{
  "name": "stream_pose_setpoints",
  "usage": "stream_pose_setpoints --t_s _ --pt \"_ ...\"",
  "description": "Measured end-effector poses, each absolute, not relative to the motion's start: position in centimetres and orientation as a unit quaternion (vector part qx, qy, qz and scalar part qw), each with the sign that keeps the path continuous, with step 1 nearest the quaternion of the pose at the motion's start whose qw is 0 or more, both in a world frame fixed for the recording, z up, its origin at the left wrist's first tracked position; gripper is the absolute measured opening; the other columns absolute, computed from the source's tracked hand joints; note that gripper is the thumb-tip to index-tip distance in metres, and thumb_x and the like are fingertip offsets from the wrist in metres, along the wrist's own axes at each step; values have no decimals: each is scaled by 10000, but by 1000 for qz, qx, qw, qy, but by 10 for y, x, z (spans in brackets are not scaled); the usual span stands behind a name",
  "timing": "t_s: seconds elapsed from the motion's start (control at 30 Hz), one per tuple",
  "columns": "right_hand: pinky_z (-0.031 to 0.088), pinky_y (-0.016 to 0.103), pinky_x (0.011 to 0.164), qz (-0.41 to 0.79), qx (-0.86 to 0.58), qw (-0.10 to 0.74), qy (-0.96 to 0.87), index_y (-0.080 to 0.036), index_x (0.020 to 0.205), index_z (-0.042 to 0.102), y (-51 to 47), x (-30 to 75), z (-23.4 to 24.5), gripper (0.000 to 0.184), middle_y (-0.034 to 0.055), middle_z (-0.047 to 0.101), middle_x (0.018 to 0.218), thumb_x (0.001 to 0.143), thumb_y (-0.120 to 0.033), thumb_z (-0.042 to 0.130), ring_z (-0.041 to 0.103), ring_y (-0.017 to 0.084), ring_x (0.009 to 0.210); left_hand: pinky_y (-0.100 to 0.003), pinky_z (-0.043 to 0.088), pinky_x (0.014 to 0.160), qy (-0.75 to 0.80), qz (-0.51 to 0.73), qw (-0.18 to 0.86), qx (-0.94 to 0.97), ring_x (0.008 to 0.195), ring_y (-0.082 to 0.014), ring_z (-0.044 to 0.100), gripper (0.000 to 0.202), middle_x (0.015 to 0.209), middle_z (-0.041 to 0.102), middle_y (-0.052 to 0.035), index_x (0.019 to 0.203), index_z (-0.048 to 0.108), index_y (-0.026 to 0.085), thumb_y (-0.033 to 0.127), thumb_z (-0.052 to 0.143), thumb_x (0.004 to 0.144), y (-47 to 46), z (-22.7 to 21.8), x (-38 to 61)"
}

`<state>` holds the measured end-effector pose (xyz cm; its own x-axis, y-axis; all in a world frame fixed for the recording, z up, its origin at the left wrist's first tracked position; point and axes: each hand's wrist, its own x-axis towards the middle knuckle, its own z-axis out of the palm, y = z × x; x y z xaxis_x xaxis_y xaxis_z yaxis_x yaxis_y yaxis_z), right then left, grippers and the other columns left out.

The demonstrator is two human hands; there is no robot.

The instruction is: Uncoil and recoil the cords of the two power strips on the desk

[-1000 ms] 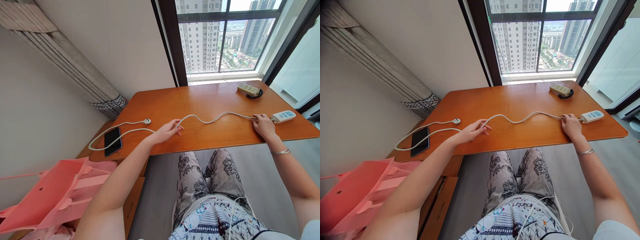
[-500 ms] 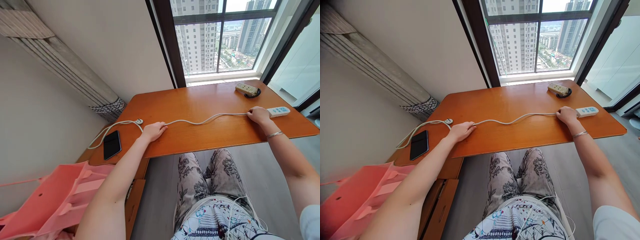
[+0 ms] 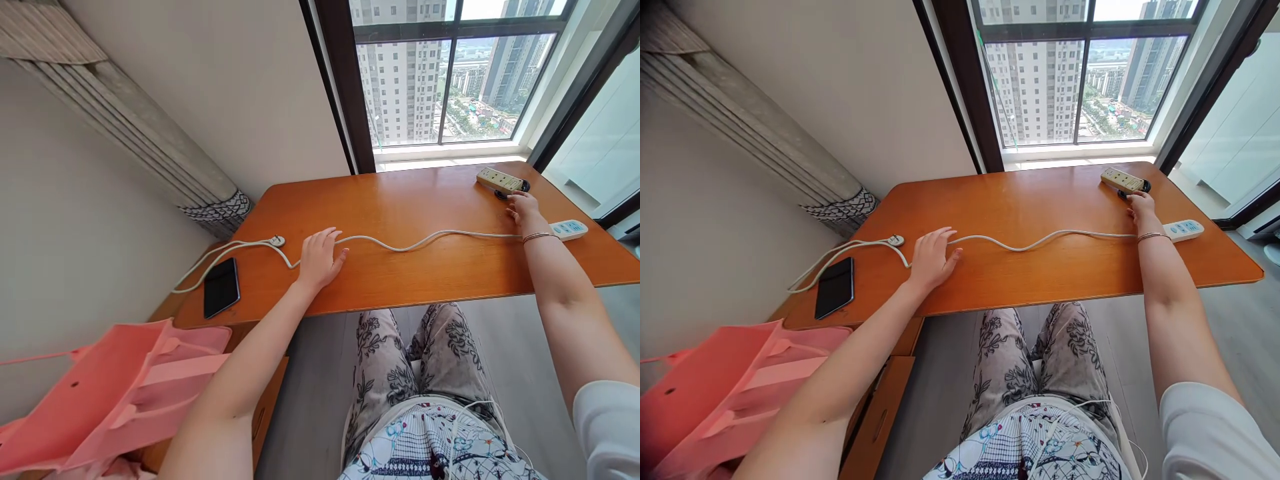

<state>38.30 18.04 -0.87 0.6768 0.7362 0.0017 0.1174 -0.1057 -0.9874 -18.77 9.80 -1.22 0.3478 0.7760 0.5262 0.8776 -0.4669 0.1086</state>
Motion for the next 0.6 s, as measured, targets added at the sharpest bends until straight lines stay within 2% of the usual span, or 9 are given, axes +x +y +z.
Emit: stream_pose_setpoints --t_s 0.1,0.37,0.5,0.6 --pt "457 206 531 311 -693 611 -224 -196 935 588 190 379 -5 171 -30 510 712 810 -81 609 423 78 566 -477 388 1059 -502 -287 75 -812 1274 -320 558 539 1363 624 -180 1279 576 173 556 340 981 95 -15 -178" --pt "508 164 532 358 -648 652 -166 -178 961 603 197 380 -6 171 -14 577 785 817 -91 632 535 78 637 -456 435 1035 -469 -350 18 -811 1232 -288 598 371 1276 671 -152 1190 597 191 437 423 973 96 -19 -145" --pt "516 162 552 346 -626 680 -160 -171 978 624 192 376 -12 165 -12 603 784 825 -111 641 562 75 656 -436 465 1015 -463 -388 -31 -797 1136 -255 639 324 1229 679 -137 1189 579 190 387 450 966 87 -23 -122" --pt "538 214 627 254 -639 697 -204 -152 949 650 185 366 -13 112 12 644 826 839 -169 656 610 113 742 -432 476 1007 -459 -387 -77 -796 1065 -237 656 291 1213 678 -119 1180 572 203 361 472 956 78 -22 -108"
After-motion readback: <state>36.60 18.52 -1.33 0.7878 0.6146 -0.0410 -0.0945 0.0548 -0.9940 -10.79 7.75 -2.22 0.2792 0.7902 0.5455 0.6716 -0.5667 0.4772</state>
